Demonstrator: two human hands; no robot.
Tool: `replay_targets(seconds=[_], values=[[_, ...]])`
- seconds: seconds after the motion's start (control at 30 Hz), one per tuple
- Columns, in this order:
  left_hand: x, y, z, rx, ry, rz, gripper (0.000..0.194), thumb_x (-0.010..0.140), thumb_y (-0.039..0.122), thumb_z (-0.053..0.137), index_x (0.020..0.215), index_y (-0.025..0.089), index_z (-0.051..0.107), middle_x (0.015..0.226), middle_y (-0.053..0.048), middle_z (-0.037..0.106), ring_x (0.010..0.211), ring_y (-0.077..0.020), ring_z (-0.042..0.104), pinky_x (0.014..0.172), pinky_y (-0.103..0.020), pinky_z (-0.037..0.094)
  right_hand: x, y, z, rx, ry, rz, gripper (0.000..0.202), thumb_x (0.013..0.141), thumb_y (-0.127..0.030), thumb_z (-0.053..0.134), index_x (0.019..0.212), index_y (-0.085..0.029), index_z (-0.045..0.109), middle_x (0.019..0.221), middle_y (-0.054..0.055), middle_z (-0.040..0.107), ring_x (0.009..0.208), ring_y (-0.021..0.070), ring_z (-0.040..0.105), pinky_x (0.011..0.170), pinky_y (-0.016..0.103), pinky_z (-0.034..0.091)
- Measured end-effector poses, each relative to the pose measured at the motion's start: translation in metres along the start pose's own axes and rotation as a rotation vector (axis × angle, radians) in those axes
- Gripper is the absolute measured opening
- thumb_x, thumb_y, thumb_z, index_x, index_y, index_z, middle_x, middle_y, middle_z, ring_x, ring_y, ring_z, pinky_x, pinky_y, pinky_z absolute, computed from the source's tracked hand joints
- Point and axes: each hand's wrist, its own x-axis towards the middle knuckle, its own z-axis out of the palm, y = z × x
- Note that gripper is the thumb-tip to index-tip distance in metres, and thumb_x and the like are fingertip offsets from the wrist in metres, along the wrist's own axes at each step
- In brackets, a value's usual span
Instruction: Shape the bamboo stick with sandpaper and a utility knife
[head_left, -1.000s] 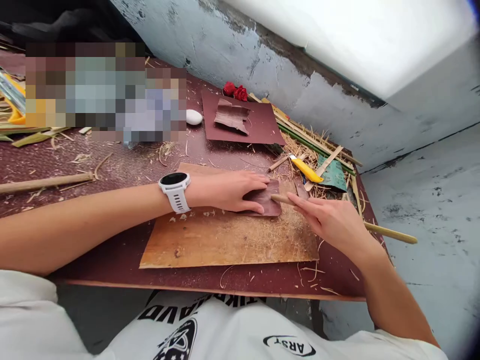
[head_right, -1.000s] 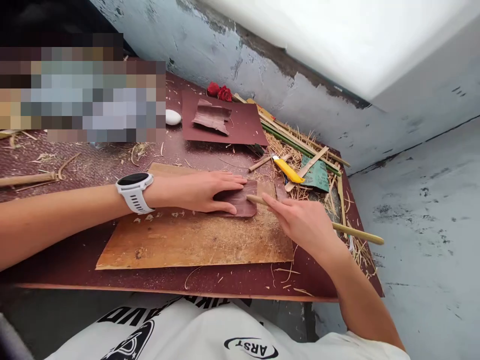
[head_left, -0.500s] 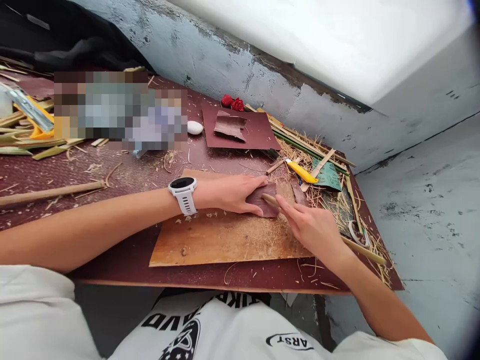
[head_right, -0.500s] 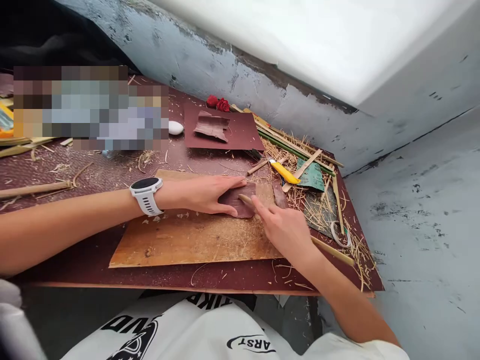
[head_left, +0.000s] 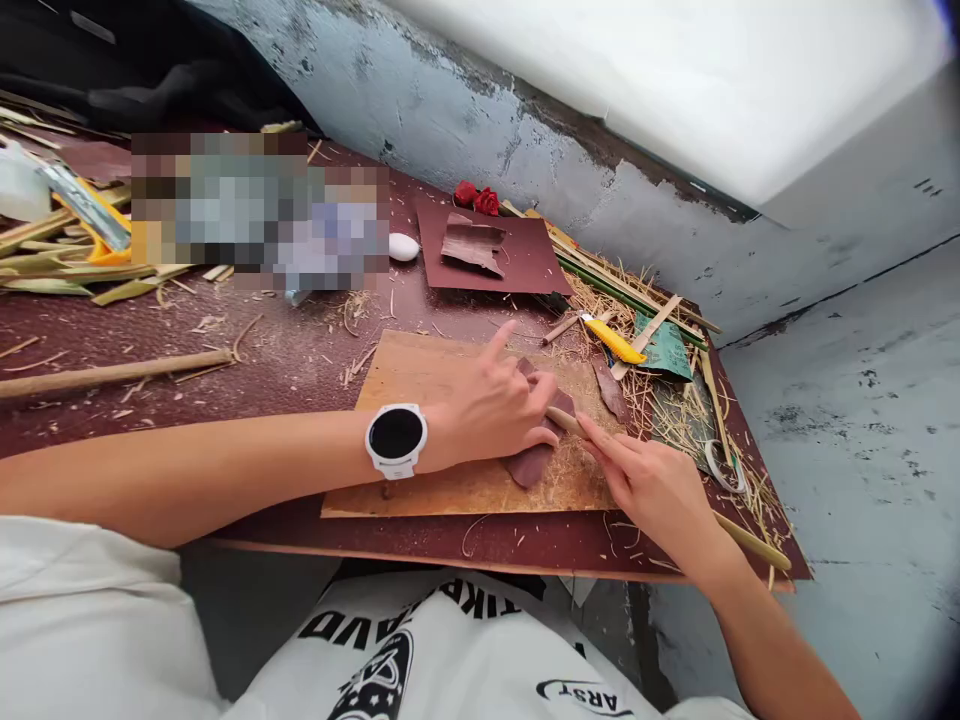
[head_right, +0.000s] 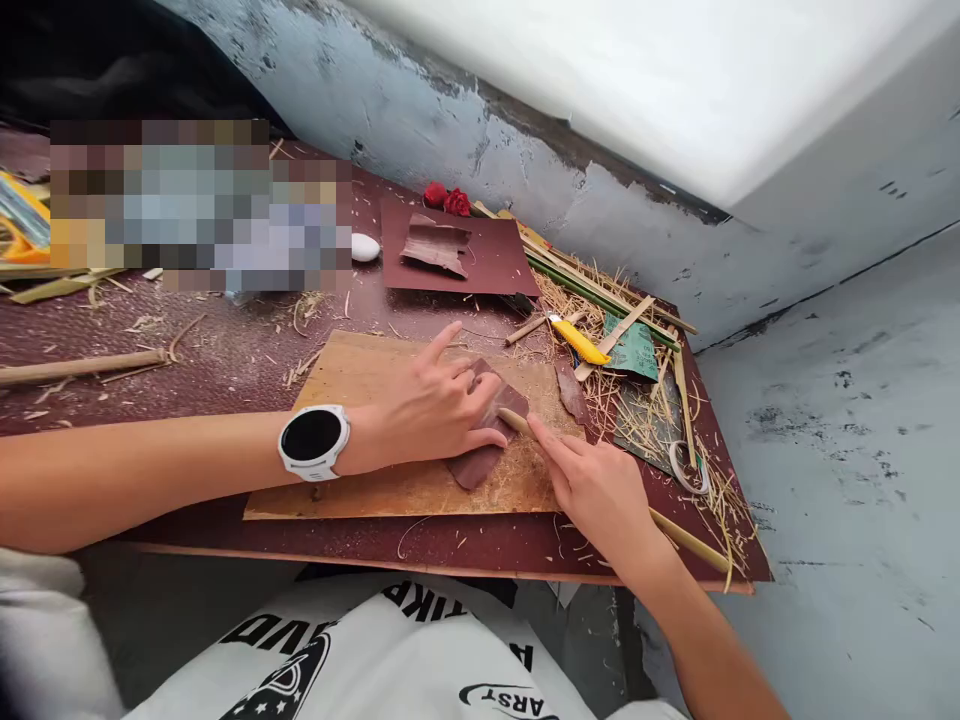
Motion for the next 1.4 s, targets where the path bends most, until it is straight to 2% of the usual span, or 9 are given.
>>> replay_targets(seconds=[0.1, 0.27, 0.43, 0.63, 0.8, 1.0, 1.2, 1.3, 1.4], values=[[-0.004, -0.001, 0.002, -0.012, 0.023, 0.034, 0.061, 0.101, 0.068, 0.052, 0.103, 0.011, 0.072, 0.094, -0.016, 0.075, 0.087, -0.0329, 0.071, 0.114, -0.06, 0.036, -0.001, 0.01, -0.003, -0.035, 0.006, -0.029, 0.052, 0.106, -0.022, 0.048, 0.158, -0.031, 0.051, 0.083, 0.001, 0.076, 0.059, 0.0163, 0.059, 0.06, 0.031, 0.033], [-0.006, -0.006, 0.01, 0.019, 0.008, 0.081, 0.075, 0.102, 0.072, 0.044, 0.098, 0.004, 0.076, 0.095, -0.022, 0.074, 0.098, -0.0364, 0.069, 0.114, -0.053, 0.039, 0.012, 0.009, -0.002, -0.098, 0.037, -0.076, 0.052, 0.105, -0.019, 0.052, 0.156, -0.029, 0.054, 0.082, 0.002, 0.074, 0.06, 0.0162, 0.055, 0.067, 0.033, 0.033], [-0.005, -0.003, 0.012, -0.008, -0.063, 0.07, 0.079, 0.101, 0.074, 0.042, 0.096, 0.002, 0.075, 0.095, -0.025, 0.073, 0.091, -0.0359, 0.07, 0.087, -0.045, 0.053, 0.007, 0.006, -0.009, -0.089, -0.023, -0.094, 0.059, 0.103, -0.014, 0.051, 0.16, -0.025, 0.047, 0.081, 0.001, 0.072, 0.062, 0.0165, 0.054, 0.069, 0.034, 0.032], [-0.004, -0.001, 0.015, -0.036, -0.085, 0.067, 0.083, 0.099, 0.078, 0.04, 0.092, 0.004, 0.074, 0.098, -0.027, 0.073, 0.092, -0.0374, 0.07, 0.085, -0.045, 0.052, 0.012, 0.001, -0.008, -0.073, 0.0, -0.116, 0.055, 0.101, -0.013, 0.052, 0.156, -0.02, 0.053, 0.078, 0.002, 0.071, 0.064, 0.0163, 0.056, 0.068, 0.034, 0.032], [-0.001, -0.003, 0.008, -0.073, -0.161, 0.031, 0.081, 0.097, 0.08, 0.044, 0.098, 0.004, 0.072, 0.101, -0.022, 0.073, 0.092, -0.0355, 0.072, 0.078, -0.042, 0.053, 0.011, 0.004, -0.013, -0.043, -0.054, -0.109, 0.056, 0.101, -0.016, 0.055, 0.156, -0.024, 0.052, 0.083, 0.0, 0.075, 0.062, 0.0146, 0.056, 0.067, 0.032, 0.031], [0.004, -0.002, -0.002, -0.115, -0.234, -0.062, 0.079, 0.092, 0.084, 0.051, 0.106, 0.007, 0.062, 0.096, -0.017, 0.074, 0.087, -0.0354, 0.074, 0.07, -0.04, 0.051, 0.01, 0.002, -0.022, -0.065, -0.089, -0.132, 0.057, 0.099, -0.013, 0.059, 0.155, -0.02, 0.053, 0.083, 0.001, 0.075, 0.066, 0.0151, 0.06, 0.066, 0.032, 0.031], [0.006, -0.001, -0.006, -0.1, -0.279, -0.085, 0.086, 0.089, 0.086, 0.053, 0.116, 0.005, 0.059, 0.099, -0.02, 0.075, 0.088, -0.0379, 0.075, 0.067, -0.04, 0.051, 0.01, 0.001, -0.025, -0.045, -0.13, -0.097, 0.062, 0.097, -0.012, 0.061, 0.157, -0.024, 0.05, 0.085, 0.0, 0.077, 0.064, 0.0153, 0.062, 0.066, 0.032, 0.03], [0.006, -0.001, -0.006, -0.1, -0.276, -0.093, 0.087, 0.089, 0.086, 0.052, 0.118, 0.004, 0.058, 0.099, -0.02, 0.075, 0.088, -0.0383, 0.075, 0.066, -0.041, 0.051, 0.017, 0.0, -0.027, -0.026, -0.137, -0.101, 0.058, 0.099, -0.015, 0.06, 0.156, -0.023, 0.052, 0.091, 0.003, 0.079, 0.07, 0.0165, 0.066, 0.065, 0.032, 0.031], [0.005, -0.001, -0.005, -0.105, -0.273, -0.101, 0.088, 0.088, 0.088, 0.05, 0.118, 0.005, 0.059, 0.098, -0.02, 0.076, 0.086, -0.0376, 0.075, 0.065, -0.041, 0.051, 0.021, 0.001, -0.03, 0.037, -0.18, -0.071, 0.053, 0.103, -0.02, 0.057, 0.155, -0.029, 0.052, 0.095, 0.0, 0.081, 0.068, 0.0161, 0.068, 0.061, 0.032, 0.03]])
